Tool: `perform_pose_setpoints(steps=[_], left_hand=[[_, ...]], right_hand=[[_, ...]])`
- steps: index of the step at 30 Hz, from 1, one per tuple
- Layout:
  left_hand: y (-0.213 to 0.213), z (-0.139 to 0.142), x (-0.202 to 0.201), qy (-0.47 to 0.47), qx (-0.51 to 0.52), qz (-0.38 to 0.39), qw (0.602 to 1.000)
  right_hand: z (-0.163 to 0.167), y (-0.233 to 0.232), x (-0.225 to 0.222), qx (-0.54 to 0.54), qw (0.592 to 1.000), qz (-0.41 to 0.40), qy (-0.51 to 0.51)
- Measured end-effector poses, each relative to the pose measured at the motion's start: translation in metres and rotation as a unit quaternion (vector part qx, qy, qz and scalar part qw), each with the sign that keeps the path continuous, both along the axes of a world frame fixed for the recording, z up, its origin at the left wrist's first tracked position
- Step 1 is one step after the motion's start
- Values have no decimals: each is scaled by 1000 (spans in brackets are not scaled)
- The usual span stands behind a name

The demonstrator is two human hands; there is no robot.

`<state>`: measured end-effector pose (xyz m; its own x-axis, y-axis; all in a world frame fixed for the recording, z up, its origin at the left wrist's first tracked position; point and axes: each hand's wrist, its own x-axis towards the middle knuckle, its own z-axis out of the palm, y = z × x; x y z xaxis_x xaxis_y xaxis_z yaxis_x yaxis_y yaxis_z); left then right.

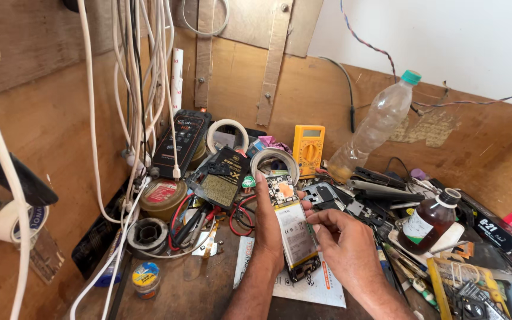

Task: The person removes the battery from a disassembled smartphone, places it on the workbench, and then reinserts the same battery into the phone chassis. The person then picks up the phone and inspects the back and sides.

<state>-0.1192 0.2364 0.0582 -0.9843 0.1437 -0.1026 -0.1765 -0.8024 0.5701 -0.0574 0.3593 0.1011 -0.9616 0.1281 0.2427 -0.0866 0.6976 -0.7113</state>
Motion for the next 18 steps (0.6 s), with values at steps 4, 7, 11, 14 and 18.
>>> perform_pose_setpoints(steps=[4, 7, 11, 14, 18], left_hand=[[4, -13, -10, -1, -5, 0, 1000], [16, -27, -11, 6, -10, 4, 1000], [41, -38, 6, 15, 26, -15, 999], [58, -41, 31, 20, 30, -28, 999], [75, -38, 63, 31, 37, -47, 998]], right_hand=[[-11, 2, -5, 47, 998, 0, 32], [-22, 16, -9, 39, 999, -12, -10], [-37, 42, -1, -70, 997, 5, -15], [-41, 64, 17, -141, 989, 22, -32], [-32, 86, 45, -119, 991, 35, -48]])
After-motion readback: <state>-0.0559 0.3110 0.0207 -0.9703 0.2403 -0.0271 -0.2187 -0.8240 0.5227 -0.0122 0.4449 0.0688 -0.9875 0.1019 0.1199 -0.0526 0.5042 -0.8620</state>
